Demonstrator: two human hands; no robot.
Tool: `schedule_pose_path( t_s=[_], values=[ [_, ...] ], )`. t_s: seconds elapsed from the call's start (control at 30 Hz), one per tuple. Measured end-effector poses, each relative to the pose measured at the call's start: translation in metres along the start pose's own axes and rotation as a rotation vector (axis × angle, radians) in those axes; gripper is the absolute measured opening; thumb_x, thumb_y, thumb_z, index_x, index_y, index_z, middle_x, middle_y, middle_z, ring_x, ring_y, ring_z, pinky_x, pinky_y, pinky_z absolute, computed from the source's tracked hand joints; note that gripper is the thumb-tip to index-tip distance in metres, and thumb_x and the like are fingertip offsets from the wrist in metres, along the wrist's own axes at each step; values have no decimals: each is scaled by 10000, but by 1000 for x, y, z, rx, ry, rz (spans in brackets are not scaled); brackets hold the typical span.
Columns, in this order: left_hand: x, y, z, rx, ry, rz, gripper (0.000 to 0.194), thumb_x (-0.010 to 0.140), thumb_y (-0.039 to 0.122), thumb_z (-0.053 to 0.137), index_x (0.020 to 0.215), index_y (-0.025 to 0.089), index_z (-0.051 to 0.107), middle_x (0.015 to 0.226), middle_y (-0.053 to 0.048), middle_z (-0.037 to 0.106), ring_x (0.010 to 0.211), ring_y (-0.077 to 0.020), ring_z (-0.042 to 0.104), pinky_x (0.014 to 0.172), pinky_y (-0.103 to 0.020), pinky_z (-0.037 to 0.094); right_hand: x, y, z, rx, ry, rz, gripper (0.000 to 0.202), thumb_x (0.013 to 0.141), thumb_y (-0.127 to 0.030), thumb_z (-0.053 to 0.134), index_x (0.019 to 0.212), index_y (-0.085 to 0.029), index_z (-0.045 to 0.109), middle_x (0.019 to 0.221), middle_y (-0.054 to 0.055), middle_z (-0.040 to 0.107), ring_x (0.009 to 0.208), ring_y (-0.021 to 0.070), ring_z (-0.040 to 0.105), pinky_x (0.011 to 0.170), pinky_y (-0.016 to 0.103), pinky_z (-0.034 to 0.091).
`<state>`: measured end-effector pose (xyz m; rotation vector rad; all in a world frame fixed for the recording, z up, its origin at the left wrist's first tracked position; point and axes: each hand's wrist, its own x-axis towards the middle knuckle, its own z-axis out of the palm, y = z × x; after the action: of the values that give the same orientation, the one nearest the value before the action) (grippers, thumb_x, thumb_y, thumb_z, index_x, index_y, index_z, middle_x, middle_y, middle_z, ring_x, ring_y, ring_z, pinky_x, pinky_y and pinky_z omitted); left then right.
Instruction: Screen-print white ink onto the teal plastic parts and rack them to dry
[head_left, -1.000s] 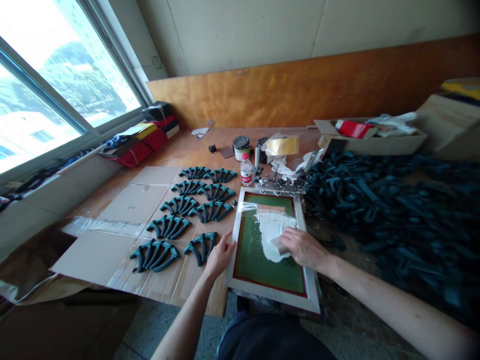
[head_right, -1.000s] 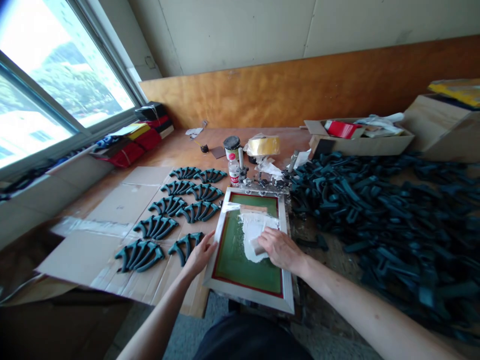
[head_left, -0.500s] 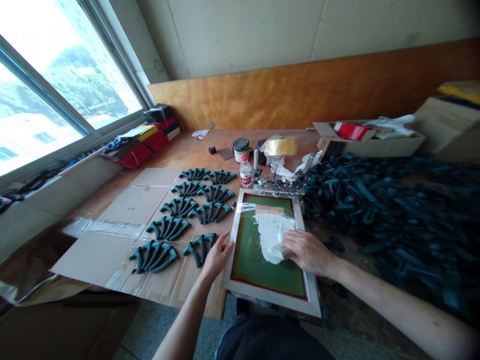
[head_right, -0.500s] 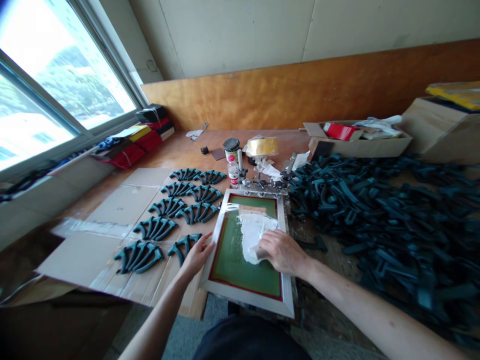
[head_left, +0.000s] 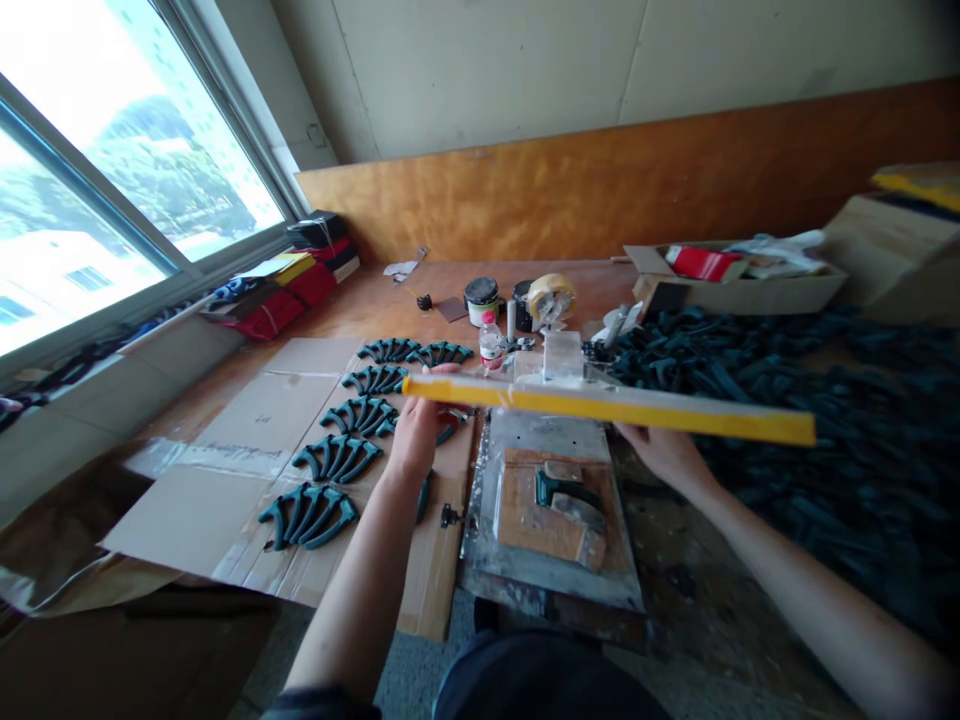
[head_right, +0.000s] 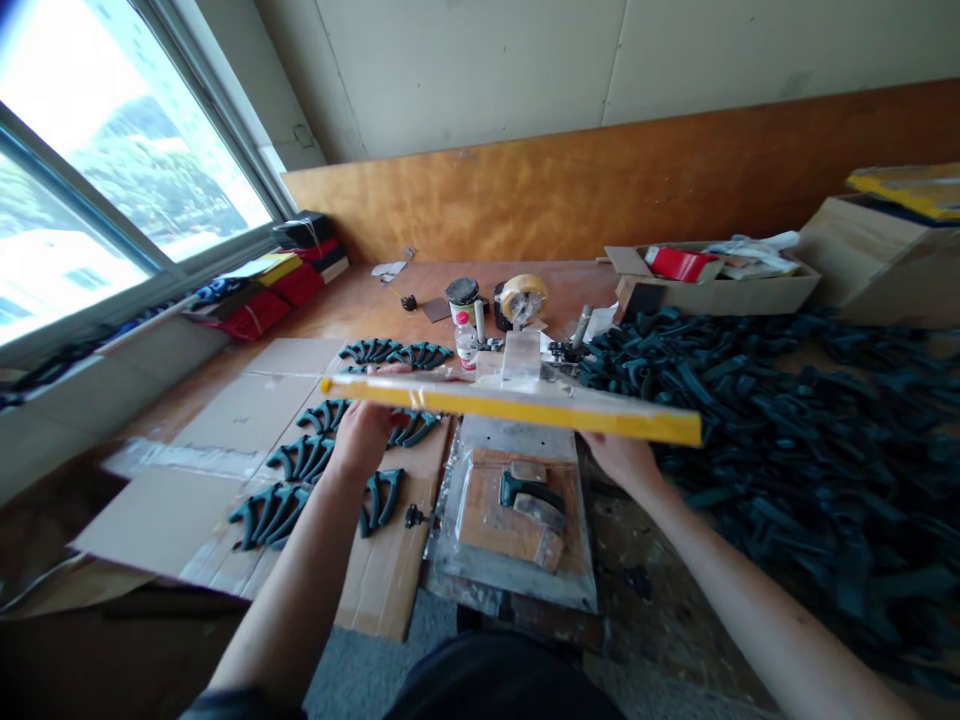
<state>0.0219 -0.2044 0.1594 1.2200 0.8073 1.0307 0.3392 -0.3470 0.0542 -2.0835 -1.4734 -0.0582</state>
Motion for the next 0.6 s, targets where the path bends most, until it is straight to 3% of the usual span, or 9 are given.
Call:
schedule_pose_path(
  t_s=[0.13, 0.2, 0.27, 0.3, 0.37, 0.4, 0.43, 0.5, 0.6],
  values=[
    [25, 13, 23, -54, 14, 88, 480, 846, 633, 450, 979, 191, 580, 830, -43, 692, 717, -137, 643, 546, -197, 447, -53, -16, 47, -93, -255, -135, 261, 849, -438, 576, 761, -193, 591, 847, 73, 644, 824, 231, 613, 721, 324, 452],
    [17, 3, 30, -65, 118, 88, 464, 842, 621, 473, 1026, 203, 558, 817, -29, 691, 688, -122, 635, 542, -186, 441, -66, -30, 59, -159, -340, -142, 167, 853, -328, 592, 778, -179, 574, 880, 93, 644, 870, 243, 608, 751, 331, 442],
    [-8, -22, 34, -11, 119, -63, 507, 804, 636, 519, 999, 171, 575, 787, -47, 695, 636, -126, 627, 505, -185, 421, -70, -44, 61, -155, -376, -64, 110, 880, -255, 553, 810, -170, 552, 826, 90, 645, 798, 225, 616, 700, 315, 441],
    [-25, -39, 36, 42, 56, -201, 551, 773, 659, 541, 967, 146, 595, 772, -70, 698, 618, -139, 631, 483, -191, 412, -72, -52, 60, -130, -362, -17, 110, 902, -248, 520, 826, -170, 539, 793, 81, 640, 755, 214, 614, 671, 308, 440],
    [-63, -75, 41, 163, -206, -543, 669, 695, 724, 566, 923, 99, 636, 792, -136, 707, 630, -197, 657, 455, -225, 420, -78, -73, 55, -69, -255, 28, 141, 935, -268, 468, 836, -180, 515, 770, 70, 624, 726, 207, 602, 652, 311, 445],
    [-80, -91, 44, 167, -252, -635, 710, 675, 747, 560, 970, 106, 639, 855, -149, 710, 677, -219, 670, 467, -242, 442, -84, -87, 53, -47, -180, 8, 145, 940, -274, 459, 836, -186, 507, 789, 72, 617, 751, 213, 596, 670, 321, 453],
    [-96, -104, 46, 136, -256, -675, 717, 681, 752, 547, 1009, 120, 633, 915, -147, 705, 734, -228, 675, 500, -257, 469, -90, -102, 52, -29, -109, -40, 136, 939, -265, 455, 836, -191, 505, 811, 74, 611, 781, 220, 588, 696, 335, 460],
    [-115, -120, 48, 64, -132, -664, 676, 694, 738, 545, 1030, 155, 610, 930, -102, 690, 762, -204, 660, 539, -255, 483, -103, -131, 50, 17, -51, -201, 87, 928, -222, 458, 873, -194, 518, 864, 74, 608, 844, 228, 573, 757, 360, 469],
    [-116, -124, 32, 106, 4, -591, 580, 709, 693, 566, 943, 162, 587, 779, -36, 659, 622, -147, 607, 481, -214, 410, -107, -141, 44, 95, -138, -395, 85, 914, -195, 492, 975, -203, 550, 957, 59, 614, 933, 216, 560, 830, 357, 467]
  ],
)
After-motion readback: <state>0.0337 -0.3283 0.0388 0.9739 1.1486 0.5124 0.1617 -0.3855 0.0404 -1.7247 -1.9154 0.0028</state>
